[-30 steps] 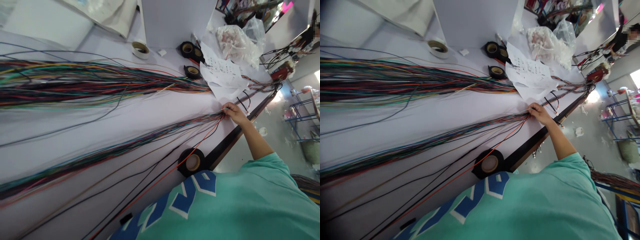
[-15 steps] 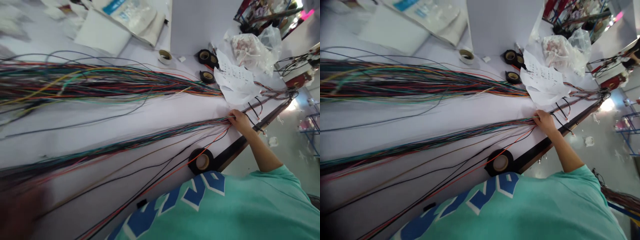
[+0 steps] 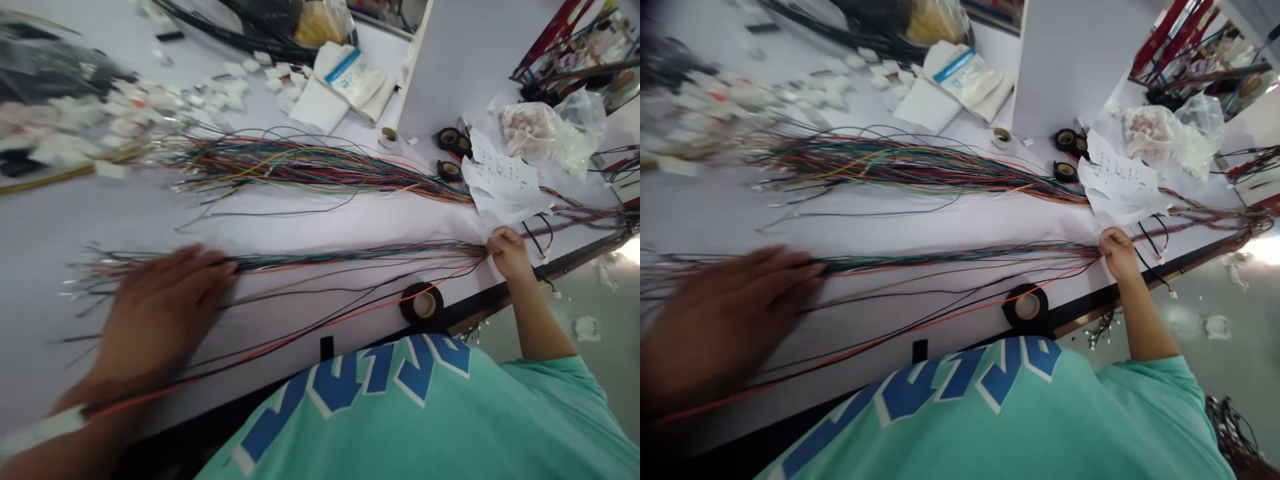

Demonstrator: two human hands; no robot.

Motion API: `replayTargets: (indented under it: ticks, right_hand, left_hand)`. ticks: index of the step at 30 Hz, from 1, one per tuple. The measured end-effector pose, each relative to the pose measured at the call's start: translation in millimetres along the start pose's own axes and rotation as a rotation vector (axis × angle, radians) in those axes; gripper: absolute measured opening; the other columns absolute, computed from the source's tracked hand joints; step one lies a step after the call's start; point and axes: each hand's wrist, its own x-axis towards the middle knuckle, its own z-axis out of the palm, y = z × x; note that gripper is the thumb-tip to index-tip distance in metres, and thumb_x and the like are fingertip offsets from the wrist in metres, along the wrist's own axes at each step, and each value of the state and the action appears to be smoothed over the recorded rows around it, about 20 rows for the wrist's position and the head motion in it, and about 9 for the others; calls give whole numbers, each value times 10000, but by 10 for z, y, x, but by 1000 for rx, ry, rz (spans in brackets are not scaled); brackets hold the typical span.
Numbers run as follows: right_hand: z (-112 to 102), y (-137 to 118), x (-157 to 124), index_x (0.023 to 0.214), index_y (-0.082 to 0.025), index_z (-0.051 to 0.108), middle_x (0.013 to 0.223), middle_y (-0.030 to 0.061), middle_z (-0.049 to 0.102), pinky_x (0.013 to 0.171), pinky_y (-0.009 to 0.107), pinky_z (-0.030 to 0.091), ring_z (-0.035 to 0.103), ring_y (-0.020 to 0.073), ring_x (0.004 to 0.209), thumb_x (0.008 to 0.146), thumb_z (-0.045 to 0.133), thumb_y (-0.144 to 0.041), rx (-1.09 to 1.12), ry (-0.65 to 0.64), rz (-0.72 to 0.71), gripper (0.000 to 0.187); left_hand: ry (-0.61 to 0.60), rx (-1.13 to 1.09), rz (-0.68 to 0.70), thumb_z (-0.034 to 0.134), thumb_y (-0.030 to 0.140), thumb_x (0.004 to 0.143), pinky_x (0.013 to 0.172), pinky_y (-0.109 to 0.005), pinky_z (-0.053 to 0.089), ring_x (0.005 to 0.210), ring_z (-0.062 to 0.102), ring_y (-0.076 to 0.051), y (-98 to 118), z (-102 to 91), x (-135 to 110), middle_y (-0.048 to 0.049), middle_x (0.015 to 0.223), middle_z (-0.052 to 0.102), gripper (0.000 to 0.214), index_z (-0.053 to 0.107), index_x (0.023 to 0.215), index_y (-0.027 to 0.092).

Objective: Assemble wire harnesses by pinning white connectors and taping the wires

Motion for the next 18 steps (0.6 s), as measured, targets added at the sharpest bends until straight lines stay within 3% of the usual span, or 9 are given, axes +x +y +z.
replayTargets:
  ticks: [2,4,7,9,12,13,15,18]
  right_hand:
    - [-54,-18,53,567,-238,320,409,-113,170,402,220,243,192,71,361,651,595,-389,113,21,21,325]
    - [-83,-86,54,568,-241,274,415,-108,137,402,227,249,179,79,357,691,520,-432,0,43,-6,335]
    - [-67,-288,-58,634,-242,435,433,-67,328,478,256,328,359,114,415,701,505,-427,-487,23,-97,208]
    - [-15,-458,-169,714,-232,556,522,-16,506,552,277,354,489,151,528,669,566,-368,-847,-58,-116,144]
    - [63,-650,-271,716,-209,623,634,58,624,602,303,356,575,212,657,712,541,-316,-1334,-244,-23,135]
    - [66,-675,-276,694,-207,627,657,67,637,606,306,357,584,220,679,739,516,-323,-1391,-297,5,167]
    - [22,-654,-251,643,-212,621,661,49,637,590,292,353,572,201,669,749,517,-368,-1177,-330,22,215]
    - [-122,-492,-179,626,-216,609,508,-16,519,479,256,283,428,123,488,646,619,-462,-463,-176,37,248]
  left_hand:
    - [-45,9,25,242,376,893,978,-359,411,1110,552,-173,153,-119,67,-61,1040,677,489,663,938,130]
    - [-76,33,-30,224,381,901,941,-360,439,1050,589,-186,262,-203,114,-83,1022,685,520,668,914,110]
    - [-106,68,-88,173,388,894,924,-402,438,1049,587,-239,345,-251,145,-120,1087,661,567,659,953,104]
    - [-132,73,-117,166,386,882,919,-412,430,1044,582,-272,381,-258,154,-152,1096,648,577,643,1005,86]
    - [-157,82,-198,207,352,878,914,-411,420,1044,573,-290,441,-284,166,-169,1076,647,547,566,1165,55]
    - [-161,96,-216,224,327,881,924,-417,409,1061,562,-291,459,-298,170,-164,1080,647,522,555,1187,65]
    - [-188,130,-207,259,275,886,949,-439,375,1092,539,-297,485,-329,175,-146,1100,644,457,590,1148,101]
    - [-240,152,-158,298,213,885,972,-462,334,1092,524,-301,495,-366,182,-142,1111,642,391,638,1044,102]
